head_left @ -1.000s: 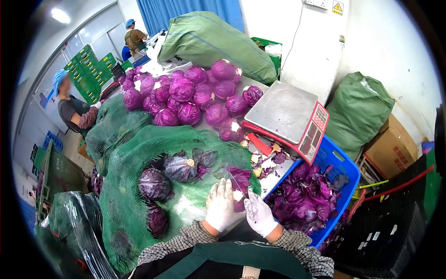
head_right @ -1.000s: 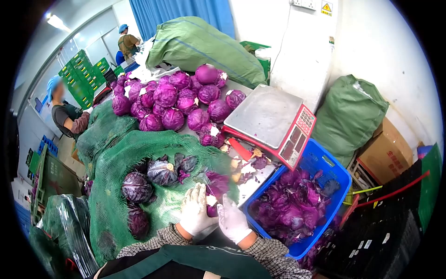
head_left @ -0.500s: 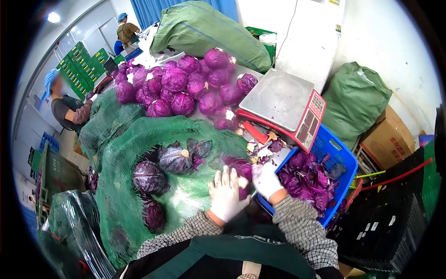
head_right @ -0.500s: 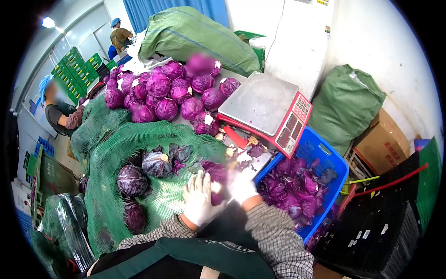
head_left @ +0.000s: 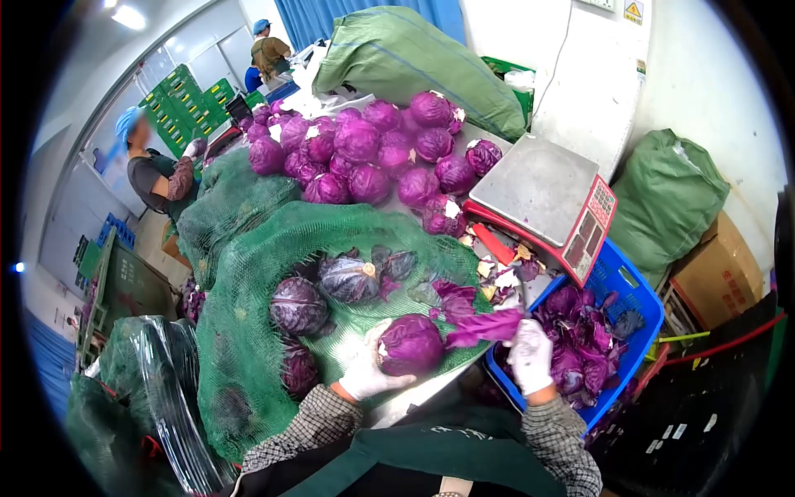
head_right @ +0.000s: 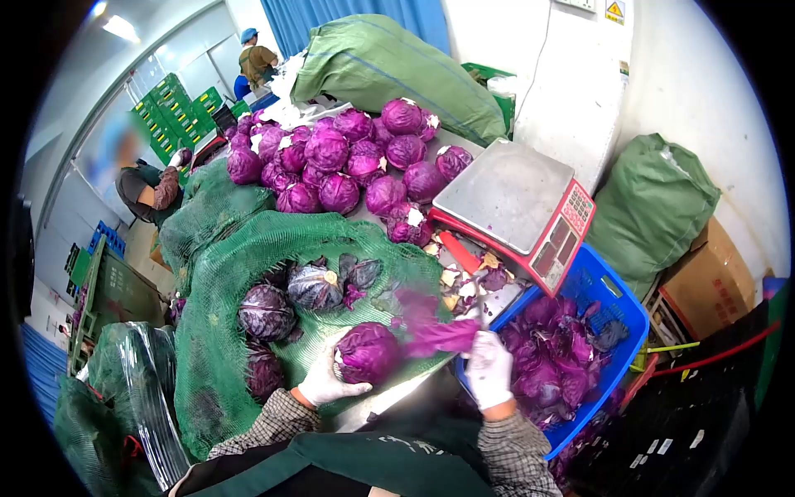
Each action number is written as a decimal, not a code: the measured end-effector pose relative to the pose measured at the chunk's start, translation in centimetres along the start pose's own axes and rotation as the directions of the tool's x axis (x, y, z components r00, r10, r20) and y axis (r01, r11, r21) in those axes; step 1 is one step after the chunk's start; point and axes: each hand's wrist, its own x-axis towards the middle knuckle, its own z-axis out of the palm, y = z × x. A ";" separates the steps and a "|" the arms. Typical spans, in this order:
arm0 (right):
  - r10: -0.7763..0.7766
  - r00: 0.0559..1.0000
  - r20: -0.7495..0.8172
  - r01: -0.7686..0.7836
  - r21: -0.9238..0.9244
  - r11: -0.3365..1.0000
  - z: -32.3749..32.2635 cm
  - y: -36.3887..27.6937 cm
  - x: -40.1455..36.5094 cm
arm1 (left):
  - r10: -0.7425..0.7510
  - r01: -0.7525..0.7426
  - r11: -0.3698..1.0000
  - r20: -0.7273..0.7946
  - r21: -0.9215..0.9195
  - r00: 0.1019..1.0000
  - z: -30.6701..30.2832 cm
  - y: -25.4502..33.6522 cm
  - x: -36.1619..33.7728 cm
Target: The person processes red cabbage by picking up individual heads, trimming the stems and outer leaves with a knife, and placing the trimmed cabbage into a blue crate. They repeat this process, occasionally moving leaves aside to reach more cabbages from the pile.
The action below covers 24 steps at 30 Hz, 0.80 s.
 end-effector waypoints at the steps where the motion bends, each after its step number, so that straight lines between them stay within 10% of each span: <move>1: 0.033 0.993 -0.113 -0.033 0.003 0.999 -1.8 0.3 0.0 | -0.059 0.058 0.989 -0.001 -0.139 0.998 0.3 -0.7 -0.1; 3: 0.259 0.901 -0.349 -0.231 0.121 0.966 -6.4 -1.7 0.1 | -0.120 0.115 0.953 0.000 -0.282 0.993 0.0 0.3 0.3; 7: 0.189 0.880 -0.435 -0.277 -0.149 0.949 -11.6 -3.0 -0.4 | -0.038 0.046 0.965 0.033 -0.258 0.999 0.3 -0.6 2.0; 10: 0.004 0.999 0.040 0.006 -0.249 0.969 -4.9 -5.5 -0.8 | 0.011 0.018 0.940 0.086 -0.339 0.996 0.9 0.6 3.8; 14: -0.385 0.809 0.444 0.517 -0.225 0.826 4.0 -5.7 0.3 | 0.012 -0.002 0.998 0.169 -0.062 0.985 0.7 1.4 5.4; 24: -0.328 0.849 0.414 0.460 -0.276 0.844 6.7 -3.5 0.3 | 0.021 0.024 0.981 0.229 -0.190 0.973 0.4 0.6 5.8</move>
